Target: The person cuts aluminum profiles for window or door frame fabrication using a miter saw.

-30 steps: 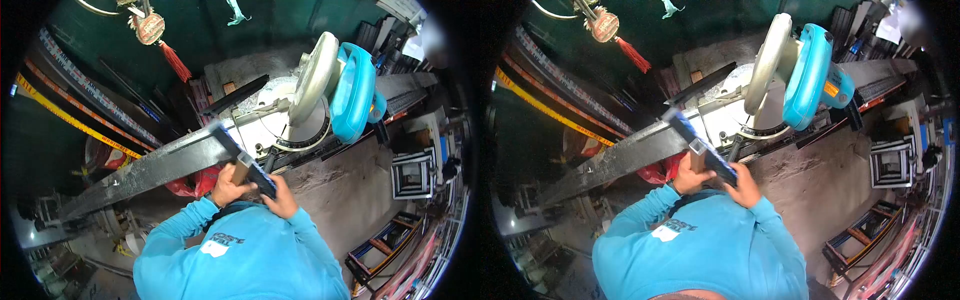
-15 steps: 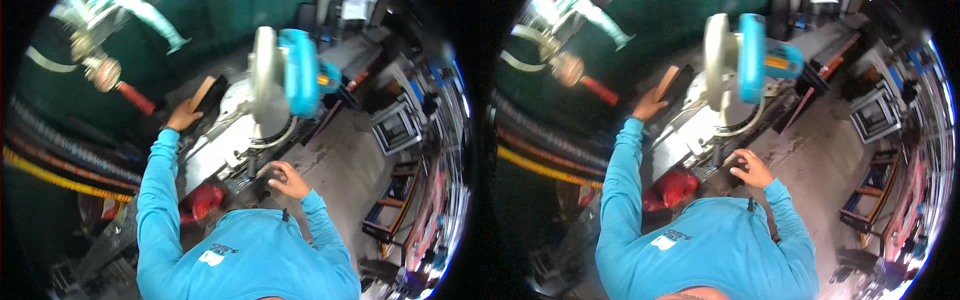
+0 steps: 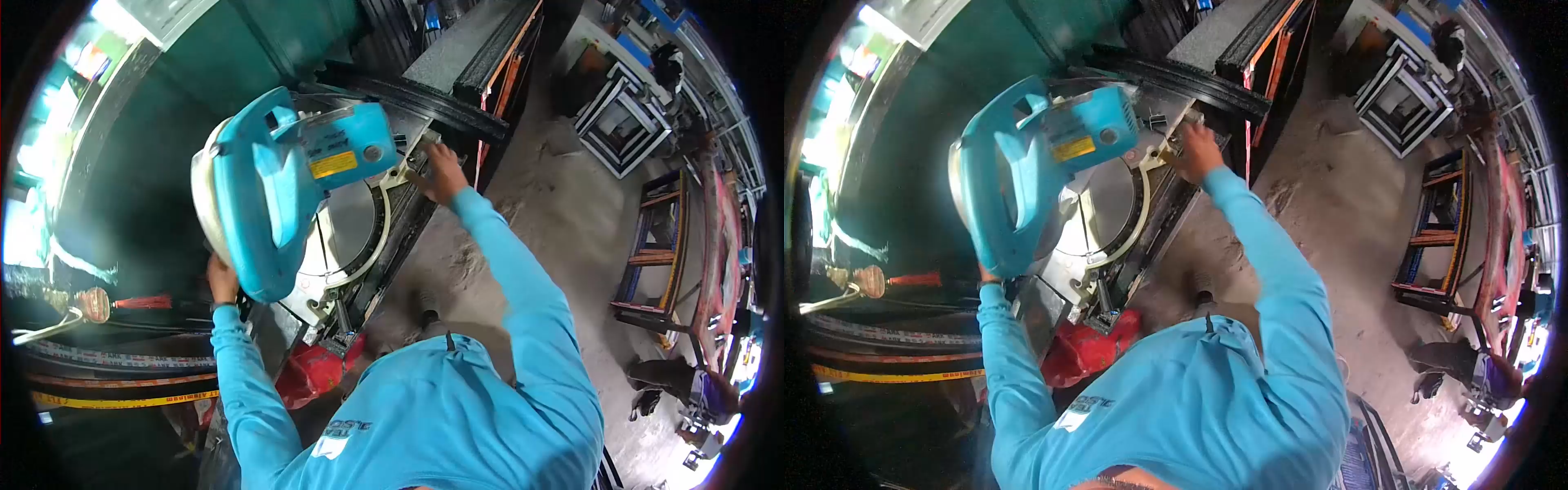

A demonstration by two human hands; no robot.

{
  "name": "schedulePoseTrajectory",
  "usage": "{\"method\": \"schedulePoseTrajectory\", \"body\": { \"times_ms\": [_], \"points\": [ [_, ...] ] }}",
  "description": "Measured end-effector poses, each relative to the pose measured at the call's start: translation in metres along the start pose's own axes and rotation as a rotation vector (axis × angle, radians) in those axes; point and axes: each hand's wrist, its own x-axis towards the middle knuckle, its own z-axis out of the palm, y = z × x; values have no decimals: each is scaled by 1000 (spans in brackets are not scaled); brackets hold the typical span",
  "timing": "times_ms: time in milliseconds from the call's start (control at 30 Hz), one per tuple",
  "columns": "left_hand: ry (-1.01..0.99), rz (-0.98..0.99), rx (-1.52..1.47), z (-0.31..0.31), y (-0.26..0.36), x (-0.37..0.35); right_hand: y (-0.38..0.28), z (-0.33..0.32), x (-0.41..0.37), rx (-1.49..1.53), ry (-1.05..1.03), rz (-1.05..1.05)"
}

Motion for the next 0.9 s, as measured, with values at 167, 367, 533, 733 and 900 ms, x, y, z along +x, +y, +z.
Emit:
{"method": "schedulePoseTrajectory", "body": {
  "times_ms": [167,367,533,733,900],
  "points": [
    [113,152,371,-61,-25,-75,-37,68,81,-120,-3,115],
    [199,-315,146,-81,46,-152,23,102,86,-191,100,-185],
    [297,-294,308,-93,57,-189,51,21,12,1085,80,761],
    [332,-299,268,-112,31,-216,18,-19,-230,1776,-648,1033],
    [305,-211,108,-120,3,-221,-127,61,-316,1432,-1201,1342]
  ]
}}
